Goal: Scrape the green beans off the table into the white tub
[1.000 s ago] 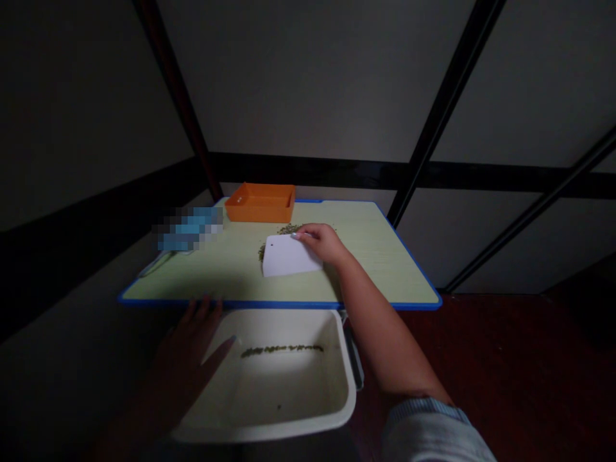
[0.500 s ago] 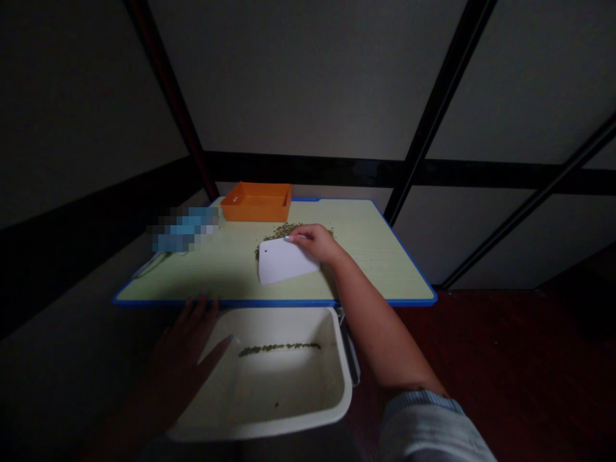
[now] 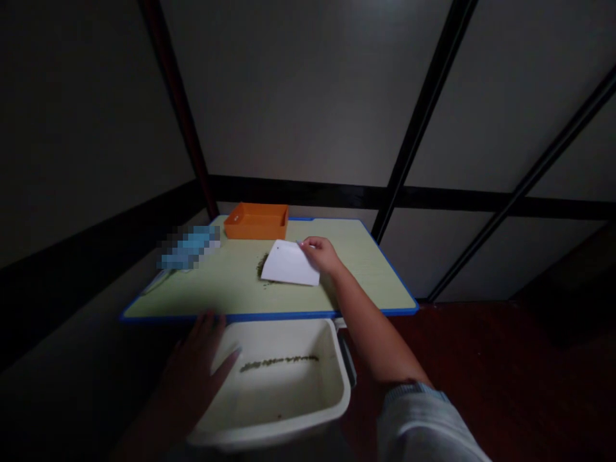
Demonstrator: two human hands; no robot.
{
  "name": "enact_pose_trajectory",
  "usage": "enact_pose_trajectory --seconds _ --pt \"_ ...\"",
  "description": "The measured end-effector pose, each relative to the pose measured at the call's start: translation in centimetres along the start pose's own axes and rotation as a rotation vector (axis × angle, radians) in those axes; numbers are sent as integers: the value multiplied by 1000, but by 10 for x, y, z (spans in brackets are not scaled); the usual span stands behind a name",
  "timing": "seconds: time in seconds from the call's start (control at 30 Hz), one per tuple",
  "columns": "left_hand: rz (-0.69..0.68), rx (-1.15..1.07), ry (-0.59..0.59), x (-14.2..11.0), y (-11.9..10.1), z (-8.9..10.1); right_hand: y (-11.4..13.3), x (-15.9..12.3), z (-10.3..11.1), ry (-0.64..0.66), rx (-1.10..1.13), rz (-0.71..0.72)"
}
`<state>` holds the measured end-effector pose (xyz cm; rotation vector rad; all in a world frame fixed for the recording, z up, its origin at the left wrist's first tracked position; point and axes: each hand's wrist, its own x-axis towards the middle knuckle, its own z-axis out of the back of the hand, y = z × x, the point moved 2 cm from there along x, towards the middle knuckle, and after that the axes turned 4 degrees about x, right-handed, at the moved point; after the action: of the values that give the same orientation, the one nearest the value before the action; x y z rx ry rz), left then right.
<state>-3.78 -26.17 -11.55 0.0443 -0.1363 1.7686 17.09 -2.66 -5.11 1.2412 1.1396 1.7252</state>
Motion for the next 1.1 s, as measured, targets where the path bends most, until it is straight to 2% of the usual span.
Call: enact_pose_trajectory --seconds 0.07,0.13,0.27,0.33,0.4,0.47,0.57,0.77,0.93,1.1 --pt "-4 -15 10 1 -1 1 17 -7 -2 -32 -65 52" --pt "0 -38 9 2 1 0 41 -26 -7 -73 -227 156" --pt "-26 -64 -60 6 5 -8 78 -89 -41 32 -780 345" --pt "-43 -55 -97 7 6 -11 83 -122 -65 168 -1043 530" --pt "-53 -38 -115 7 5 -12 79 -147 -84 255 -1170 769" --pt "-62 -22 -127 7 5 -11 72 -162 -95 236 -1199 932" --pt "-54 -12 -124 7 4 -9 64 -167 -99 167 -1190 1039" --pt "-55 -2 -97 8 7 -11 60 -171 -102 179 -1212 1058" --pt "-94 9 -158 7 11 -20 55 -171 -102 263 -1342 881" --pt "-81 24 -142 7 15 -23 58 -163 -93 330 -1378 701"
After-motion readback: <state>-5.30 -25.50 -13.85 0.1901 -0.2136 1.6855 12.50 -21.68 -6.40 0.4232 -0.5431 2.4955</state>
